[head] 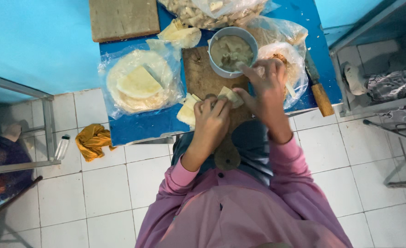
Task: The person sits on the floor at a low table and makes filled pastries. They take triangular dough wrappers one at a time, spoon filling from a bowl onto a wrapper, fold the wrapper over the filling, and set the folded pastry aside with the finished pieces.
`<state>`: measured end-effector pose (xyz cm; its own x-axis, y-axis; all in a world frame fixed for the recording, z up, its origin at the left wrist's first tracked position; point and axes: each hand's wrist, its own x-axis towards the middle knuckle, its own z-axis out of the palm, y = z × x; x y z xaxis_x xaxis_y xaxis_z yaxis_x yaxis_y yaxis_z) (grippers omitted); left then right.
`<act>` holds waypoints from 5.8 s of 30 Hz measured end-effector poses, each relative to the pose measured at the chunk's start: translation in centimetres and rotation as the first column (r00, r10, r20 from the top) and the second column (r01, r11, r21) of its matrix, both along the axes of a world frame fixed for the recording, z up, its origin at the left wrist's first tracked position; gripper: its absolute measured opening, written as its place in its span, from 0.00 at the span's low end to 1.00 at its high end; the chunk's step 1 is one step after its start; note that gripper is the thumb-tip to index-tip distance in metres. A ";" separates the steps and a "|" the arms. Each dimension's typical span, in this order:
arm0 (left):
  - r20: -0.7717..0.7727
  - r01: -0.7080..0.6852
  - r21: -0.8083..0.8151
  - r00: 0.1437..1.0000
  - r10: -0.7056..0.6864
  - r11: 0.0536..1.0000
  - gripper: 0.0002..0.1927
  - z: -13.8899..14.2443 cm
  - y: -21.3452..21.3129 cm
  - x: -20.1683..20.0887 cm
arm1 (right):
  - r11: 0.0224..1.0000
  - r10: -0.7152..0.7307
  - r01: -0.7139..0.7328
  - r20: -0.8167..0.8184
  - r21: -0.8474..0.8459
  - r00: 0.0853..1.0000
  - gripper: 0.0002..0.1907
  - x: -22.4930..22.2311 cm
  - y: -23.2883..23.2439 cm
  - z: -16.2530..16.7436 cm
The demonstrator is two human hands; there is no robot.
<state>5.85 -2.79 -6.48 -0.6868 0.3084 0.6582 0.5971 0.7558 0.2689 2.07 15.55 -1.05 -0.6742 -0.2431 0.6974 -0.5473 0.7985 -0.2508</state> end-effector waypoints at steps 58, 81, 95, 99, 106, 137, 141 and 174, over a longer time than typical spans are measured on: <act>0.071 0.068 -0.026 0.995 -0.066 0.997 0.24 1.6 -0.9 -0.2 | 0.966 0.027 -0.045 0.075 0.255 0.997 0.26 0.6 2.6 -1.0; 0.029 0.081 0.001 0.996 -0.081 0.997 0.20 -3.6 -1.4 -0.6 | 0.956 0.293 -0.293 0.183 -0.027 0.938 0.26 -3.5 3.0 -1.1; 0.066 0.096 0.006 0.993 -0.097 0.995 0.23 -3.3 -1.5 -0.5 | 0.897 0.064 -0.114 0.129 0.426 0.990 0.26 -0.7 0.7 -5.6; 0.060 0.094 0.008 0.994 -0.094 0.996 0.22 -3.1 -1.5 -0.4 | 0.897 -0.018 -0.029 0.103 0.441 0.994 0.26 -0.8 1.7 -5.3; 0.084 0.087 0.008 0.993 -0.087 0.996 0.25 -3.3 -1.3 -0.4 | 0.905 0.114 -0.176 0.178 0.388 0.977 0.26 -1.2 1.4 -5.8; 0.184 -0.234 0.020 0.956 0.226 0.972 0.15 0.4 0.5 0.0 | 0.956 0.027 0.089 -0.385 0.281 0.922 0.19 -4.2 4.1 -4.4; 0.167 -0.259 0.015 0.953 0.253 0.966 0.11 0.7 0.9 0.1 | 0.985 -0.143 0.164 -0.271 0.056 0.952 0.27 -2.8 5.2 -4.1; 0.245 -0.110 0.314 0.969 0.031 0.943 0.17 1.7 1.4 -1.1 | 0.876 -0.114 0.090 -0.023 -0.473 0.993 0.10 2.3 6.8 -4.7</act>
